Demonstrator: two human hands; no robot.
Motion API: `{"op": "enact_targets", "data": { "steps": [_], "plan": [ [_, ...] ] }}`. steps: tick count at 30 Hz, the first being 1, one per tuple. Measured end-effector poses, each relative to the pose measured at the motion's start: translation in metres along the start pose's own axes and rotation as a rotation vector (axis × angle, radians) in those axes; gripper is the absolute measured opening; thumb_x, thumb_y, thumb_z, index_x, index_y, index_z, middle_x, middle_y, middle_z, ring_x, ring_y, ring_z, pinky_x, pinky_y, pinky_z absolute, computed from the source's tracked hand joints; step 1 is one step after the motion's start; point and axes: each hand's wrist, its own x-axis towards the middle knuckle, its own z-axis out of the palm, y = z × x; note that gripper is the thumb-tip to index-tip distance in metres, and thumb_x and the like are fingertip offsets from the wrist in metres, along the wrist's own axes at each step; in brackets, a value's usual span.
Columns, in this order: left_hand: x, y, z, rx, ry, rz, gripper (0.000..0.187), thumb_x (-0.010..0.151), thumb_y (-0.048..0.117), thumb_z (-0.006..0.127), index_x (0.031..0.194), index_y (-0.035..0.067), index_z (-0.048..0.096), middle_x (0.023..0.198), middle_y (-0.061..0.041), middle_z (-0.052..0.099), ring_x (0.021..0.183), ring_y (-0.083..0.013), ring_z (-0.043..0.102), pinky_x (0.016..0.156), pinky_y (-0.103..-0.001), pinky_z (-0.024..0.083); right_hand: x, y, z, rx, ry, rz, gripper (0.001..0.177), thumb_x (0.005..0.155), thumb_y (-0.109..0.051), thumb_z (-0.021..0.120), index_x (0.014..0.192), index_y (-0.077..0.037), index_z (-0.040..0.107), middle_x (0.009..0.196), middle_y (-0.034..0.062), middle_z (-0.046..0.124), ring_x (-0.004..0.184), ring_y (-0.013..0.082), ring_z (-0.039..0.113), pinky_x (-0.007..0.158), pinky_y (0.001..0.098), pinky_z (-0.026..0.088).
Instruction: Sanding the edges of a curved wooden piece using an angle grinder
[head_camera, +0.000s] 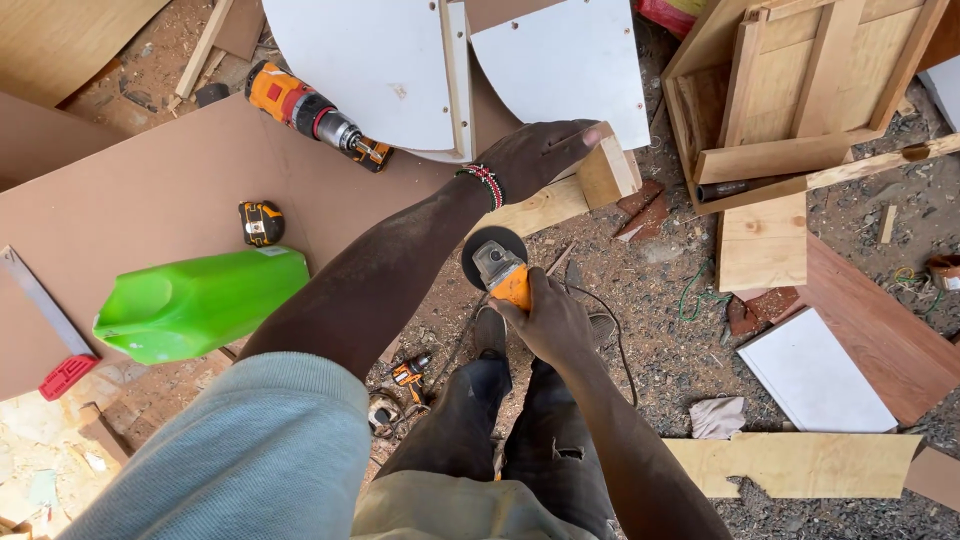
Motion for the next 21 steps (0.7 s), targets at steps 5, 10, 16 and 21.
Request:
{"op": "enact_targets", "data": {
  "steps": [5,10,16,21],
  "plan": [
    [0.001,0.001,-0.001,-0.025,0.015,0.007,0.058,0.108,0.057,0.041,0.144,0.014,0.058,0.133,-0.023,0.068,0.131,-0.0443,0.058,0.113,-0.055,0.044,0.008,0.007,0.011,0.012,0.04,-0.01,0.068,0.093,-0.069,0.057,0.119,-0.007,0.052,0.105,0.027,0.064,0.098,0.0519,0.069,0.08,0.0627,0.056],
    [-0.001,0.003,0.0,-0.036,0.004,0.026,0.06,0.107,0.059,0.039,0.143,0.015,0.059,0.132,-0.022,0.068,0.131,-0.0429,0.058,0.113,-0.054,0.044,0.01,0.011,0.022,0.071,0.06,-0.053,0.07,0.093,-0.071,0.056,0.118,-0.006,0.053,0.099,0.0256,0.064,0.094,0.0508,0.071,0.079,0.061,0.057],
    [-0.003,0.007,-0.001,-0.051,-0.005,0.037,0.062,0.107,0.057,0.038,0.142,0.01,0.059,0.132,-0.026,0.067,0.131,-0.046,0.057,0.114,-0.056,0.043,0.011,0.018,0.022,0.085,0.062,0.041,0.074,0.087,-0.075,0.057,0.122,-0.01,0.049,0.106,0.0282,0.062,0.099,0.055,0.066,0.08,0.0697,0.052],
    [-0.003,0.011,-0.004,-0.042,-0.019,0.059,0.061,0.108,0.055,0.037,0.143,0.01,0.058,0.133,-0.026,0.066,0.131,-0.0456,0.057,0.114,-0.056,0.043,0.003,0.003,0.011,0.116,0.008,-0.024,0.06,0.094,-0.058,0.062,0.119,-0.005,0.054,0.099,0.0242,0.064,0.094,0.0487,0.07,0.081,0.0594,0.055]
  ]
}}
